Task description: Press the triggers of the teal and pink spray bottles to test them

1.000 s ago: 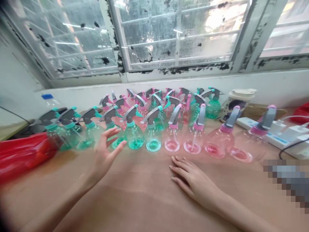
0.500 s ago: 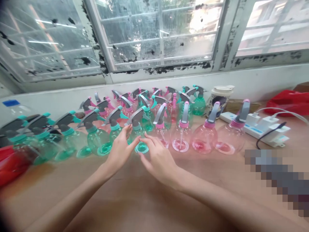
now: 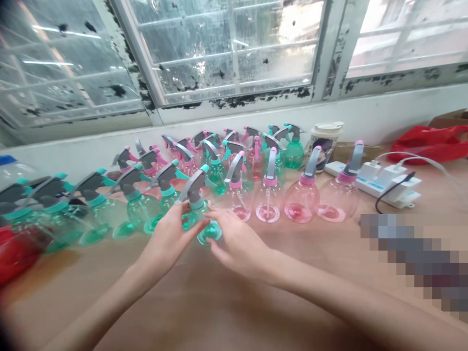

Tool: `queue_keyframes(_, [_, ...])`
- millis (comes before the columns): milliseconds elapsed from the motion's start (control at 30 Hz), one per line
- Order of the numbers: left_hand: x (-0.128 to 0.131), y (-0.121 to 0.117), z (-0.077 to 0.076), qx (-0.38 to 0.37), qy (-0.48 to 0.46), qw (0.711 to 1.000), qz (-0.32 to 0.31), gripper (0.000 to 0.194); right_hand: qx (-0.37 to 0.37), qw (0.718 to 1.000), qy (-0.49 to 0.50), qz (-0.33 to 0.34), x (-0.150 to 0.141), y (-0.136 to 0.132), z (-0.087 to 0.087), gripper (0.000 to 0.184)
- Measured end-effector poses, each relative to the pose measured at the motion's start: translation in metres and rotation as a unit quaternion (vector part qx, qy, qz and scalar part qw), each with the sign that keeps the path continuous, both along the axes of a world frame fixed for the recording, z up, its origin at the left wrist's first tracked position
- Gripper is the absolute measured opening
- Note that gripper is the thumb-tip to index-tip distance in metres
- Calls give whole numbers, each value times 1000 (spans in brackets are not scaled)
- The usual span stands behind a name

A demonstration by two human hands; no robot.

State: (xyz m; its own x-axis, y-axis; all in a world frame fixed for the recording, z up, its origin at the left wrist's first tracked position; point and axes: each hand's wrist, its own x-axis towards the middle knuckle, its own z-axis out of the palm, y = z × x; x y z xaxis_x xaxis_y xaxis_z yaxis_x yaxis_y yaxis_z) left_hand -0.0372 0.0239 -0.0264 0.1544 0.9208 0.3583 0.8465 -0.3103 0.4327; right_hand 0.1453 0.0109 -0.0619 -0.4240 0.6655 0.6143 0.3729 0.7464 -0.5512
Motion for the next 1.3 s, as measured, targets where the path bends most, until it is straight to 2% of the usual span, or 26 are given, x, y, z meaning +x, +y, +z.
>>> queue_keyframes(100, [1,-19,0,-13,-7,1000,-19,43,-9,999,-19,27,17,-16,4,44])
queue_keyframes(233, [8,-44,0,-18,-24,998,-61,40,-19,1000,-11,20,36,-38,4,49])
queue_keyframes(333, [13,-63,-3,-28,-35,995,-87,40,-44,999,-11,9,47,-48,-2,68])
queue_keyframes(433, [14,-75,-2,-47,-48,992,-108,44,-82,996,-30,27,54,-51,-13,89])
queue_keyframes(567, [15,-72,9,-70,-81,984,-144,48,-116,992,-18,49,49,-51,-24,99])
queue_keyframes(633, [20,-65,18,-89,-130,976,-150,58,-127,991,-8,51,42,-50,-23,97])
queue_keyframes(733, [29,-53,28,-134,-230,947,-180,70,-138,988,-8,66,33,-50,-18,94])
queue_keyframes(800, [34,-50,30,-148,-271,928,-206,63,-131,986,-18,98,31,-48,-14,94])
queue_keyframes(867, [37,-50,27,-139,-279,923,-224,44,-109,986,-44,115,37,-43,-15,95])
queue_keyframes(933, [38,-52,24,-104,-268,929,-235,29,-83,988,-93,88,48,-37,-19,98])
queue_keyframes(1000, [38,-53,21,-49,-252,937,-237,28,-71,985,-153,47,63,-29,-27,97])
queue_keyframes(1067, [40,-53,19,-19,-245,941,-234,34,-63,979,-194,19,76,-24,-36,83])
queue_keyframes(1167, [45,-49,19,-38,-255,936,-239,35,-48,978,-204,3,86,-20,-47,56])
queue_keyframes(1233, [48,-44,19,-48,-258,931,-253,33,-43,979,-199,1,86,-20,-50,48])
queue_keyframes(1300, [51,-41,19,-56,-257,928,-264,32,-46,979,-200,-1,85,-21,-51,49])
